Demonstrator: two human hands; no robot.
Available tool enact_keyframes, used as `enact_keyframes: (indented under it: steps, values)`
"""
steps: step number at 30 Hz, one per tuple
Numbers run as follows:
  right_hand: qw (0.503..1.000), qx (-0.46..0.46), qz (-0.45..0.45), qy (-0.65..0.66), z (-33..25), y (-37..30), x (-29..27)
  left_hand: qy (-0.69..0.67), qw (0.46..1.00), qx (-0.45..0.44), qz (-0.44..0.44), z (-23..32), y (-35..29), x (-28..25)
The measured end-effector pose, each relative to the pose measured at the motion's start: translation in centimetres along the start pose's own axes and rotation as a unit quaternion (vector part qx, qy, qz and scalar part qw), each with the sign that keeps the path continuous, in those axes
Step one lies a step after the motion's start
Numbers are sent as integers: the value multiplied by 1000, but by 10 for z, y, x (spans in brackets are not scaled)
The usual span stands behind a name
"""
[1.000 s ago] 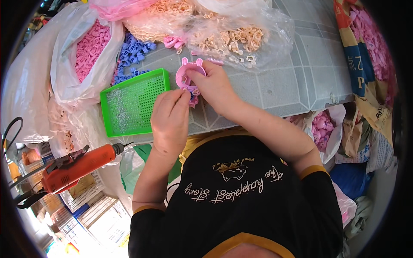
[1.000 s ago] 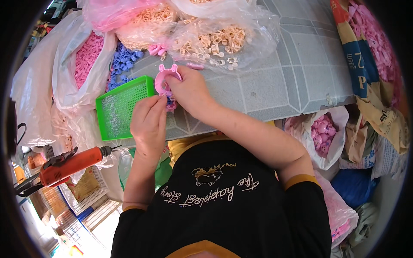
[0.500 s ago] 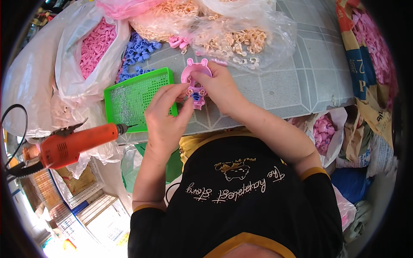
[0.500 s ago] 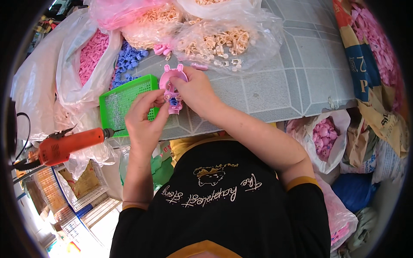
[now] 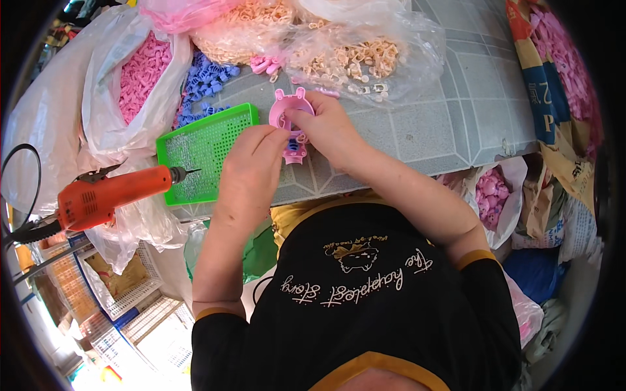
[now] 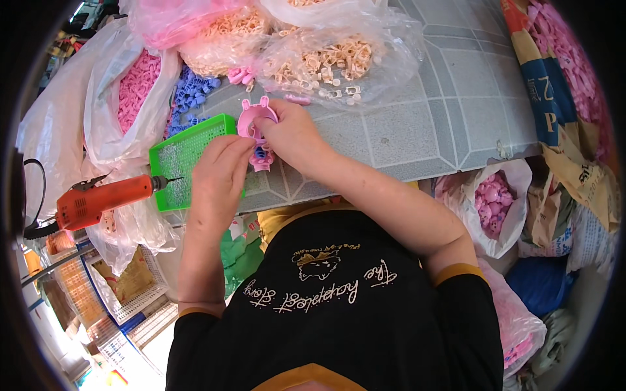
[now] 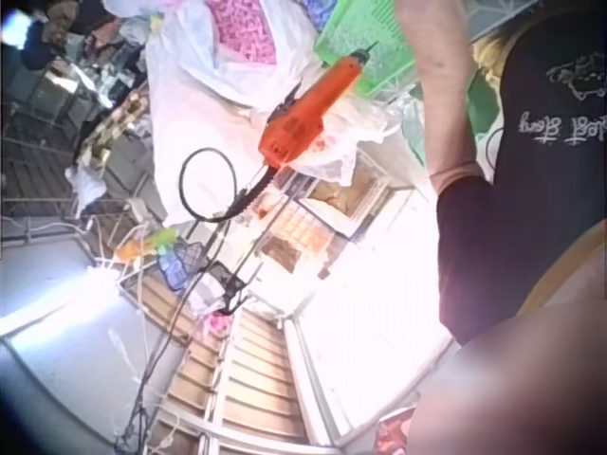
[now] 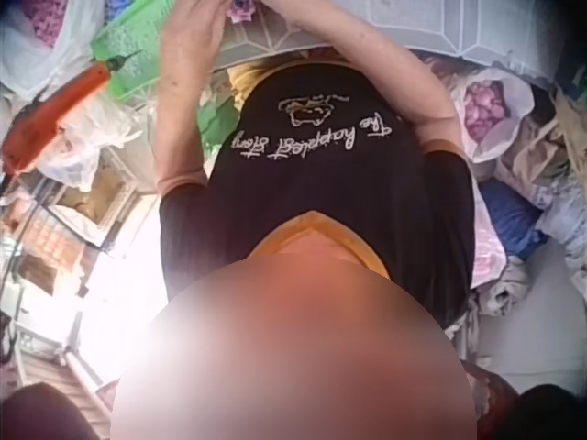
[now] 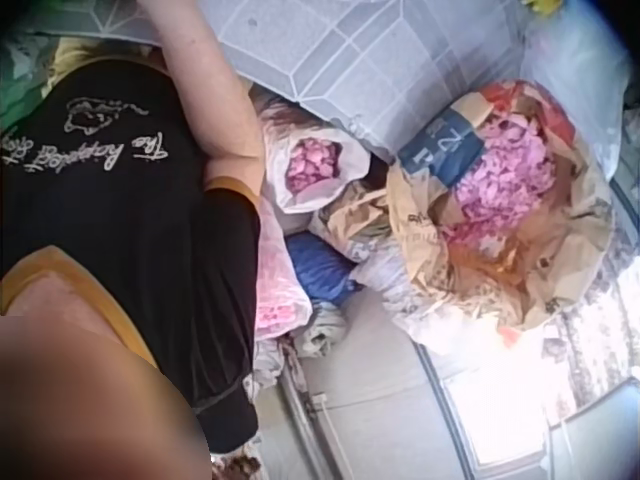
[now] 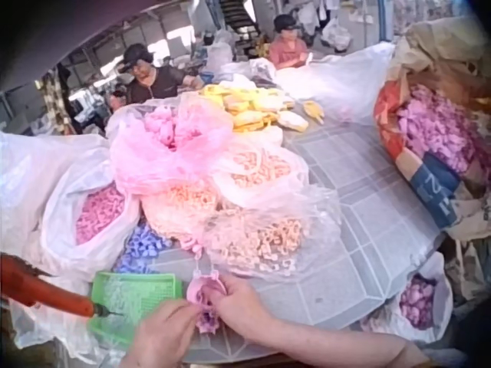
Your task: Assembling a small pink character toy by attaching decorative parts and using a hot air tool.
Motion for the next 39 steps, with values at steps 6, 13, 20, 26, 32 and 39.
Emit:
enact_keyframes:
  steps: [6,13,20,26,32,39]
  values:
    - [998,-57,8,-30,-7,-1,-5,-91,994,-64,-3,-5,-1,-2]
    - [995,-23,-91,22,-16,-7,-14,-329,906,-261,49,-18,7,5]
    - [994,51,-90,-19,-48,-27,-42,-453,846,-279,-6,-10,19,31]
    - [989,119,-72,49,-54,-54,-61,-447,848,-284,-1,1,35,36]
    - [995,69,-73,23,-43,-68,-67,-439,860,-258,39,10,38,35]
    - [997,-7,-48,54,-41,-75,-65,-393,890,-228,39,16,36,34]
Point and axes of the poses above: each hand's wrist, its own y-axis towards the middle knuckle, its own x-axis out of the palm, z = x × y, the point moved 5 cm from there along y, towards the middle knuckle, and after that the axes turned 1 degree about -y, right-handed, at the moved point
